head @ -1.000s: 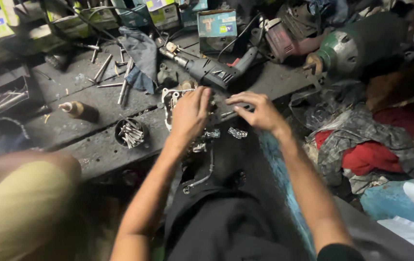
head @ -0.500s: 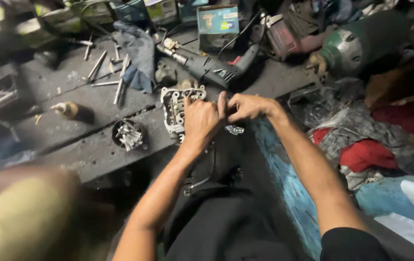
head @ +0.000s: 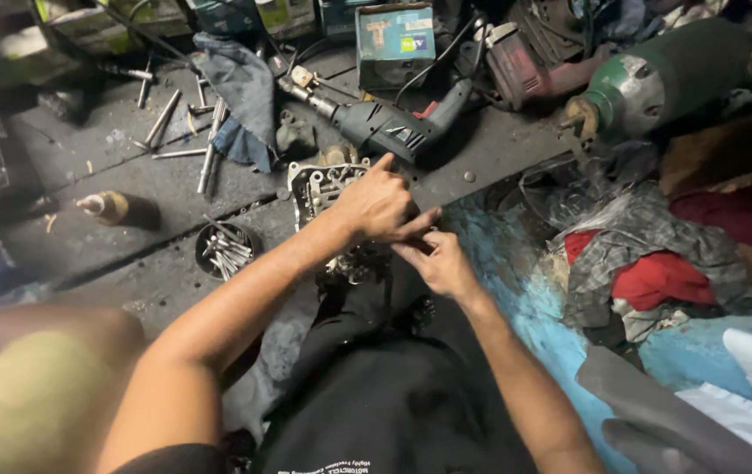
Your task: The person uses a T-handle wrench to tighten bolts on a disassembled engine cylinder head resting on a workbench. Another person briefly assists by holding the part steady while the first person continues tightening.
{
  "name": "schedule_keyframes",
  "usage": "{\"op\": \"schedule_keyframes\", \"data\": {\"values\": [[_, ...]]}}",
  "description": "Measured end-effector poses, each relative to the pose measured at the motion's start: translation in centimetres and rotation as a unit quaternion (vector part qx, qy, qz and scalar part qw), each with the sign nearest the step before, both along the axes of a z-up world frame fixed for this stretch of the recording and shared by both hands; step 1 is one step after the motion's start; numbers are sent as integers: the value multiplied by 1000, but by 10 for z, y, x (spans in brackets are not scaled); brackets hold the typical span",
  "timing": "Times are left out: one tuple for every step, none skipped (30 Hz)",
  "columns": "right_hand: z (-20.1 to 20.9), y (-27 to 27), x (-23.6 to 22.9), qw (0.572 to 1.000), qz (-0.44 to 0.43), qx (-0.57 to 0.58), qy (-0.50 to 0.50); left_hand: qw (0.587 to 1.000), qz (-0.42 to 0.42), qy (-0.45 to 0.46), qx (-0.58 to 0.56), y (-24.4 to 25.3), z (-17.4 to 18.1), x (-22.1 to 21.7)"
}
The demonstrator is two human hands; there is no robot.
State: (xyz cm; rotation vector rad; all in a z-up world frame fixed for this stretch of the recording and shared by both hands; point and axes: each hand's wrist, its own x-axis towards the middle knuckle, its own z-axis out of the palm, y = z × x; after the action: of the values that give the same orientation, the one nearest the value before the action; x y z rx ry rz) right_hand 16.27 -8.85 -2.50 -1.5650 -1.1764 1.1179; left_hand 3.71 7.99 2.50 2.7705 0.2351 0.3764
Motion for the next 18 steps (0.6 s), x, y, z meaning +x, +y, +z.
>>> {"op": "schedule_keyframes", "data": {"values": [[3,-2,-7,1000,-19,7,15,1000,-23,-11,0,3,0,1],[5,-4,-14,999,-40,13,31,999,-48,-21,0,5,0,2],[5,-6,-21,997,-72,-32,12,997,-73,-31,-1,7,0,3],[5,-8,-27,991,-105,-78,-8,995,-94,-25,-10,8,1,4],[4,-10,-33,982,-137,-124,-27,993,-115,-18,-20,10,3,5],[3,-11,-39,982,-151,-107,-23,990,-136,-11,-29,11,4,7],[2,-13,-44,982,-165,-90,-19,989,-147,-10,-20,12,5,8],[1,-14,-50,981,-178,-72,-16,987,-158,-10,-11,13,5,9],[0,-14,-57,980,-196,-40,0,986,-169,-11,-1,14,5,11],[-1,-15,-65,977,-212,-10,15,982,-189,-5,-1,15,4,12],[-1,-16,-74,973,-228,21,30,978,-209,1,-1,15,2,13],[-1,-15,-81,968,-249,16,19,973,-229,6,2,18,1,16],[-1,-13,-87,963,-270,12,8,969,-247,19,-5,20,-1,19],[-2,-11,-90,957,-292,6,-4,964,-264,31,-11,22,-5,24],[-4,-9,-93,955,-298,10,8,958,-282,43,-17,24,-9,28],[-5,-9,-96,951,-307,16,17,955,-291,58,-14,25,-15,31],[-6,-11,-98,948,-316,22,26,951,-301,73,-12,27,-21,32],[-8,-13,-101,951,-308,17,3,944,-317,87,-7,28,-27,34]]}}
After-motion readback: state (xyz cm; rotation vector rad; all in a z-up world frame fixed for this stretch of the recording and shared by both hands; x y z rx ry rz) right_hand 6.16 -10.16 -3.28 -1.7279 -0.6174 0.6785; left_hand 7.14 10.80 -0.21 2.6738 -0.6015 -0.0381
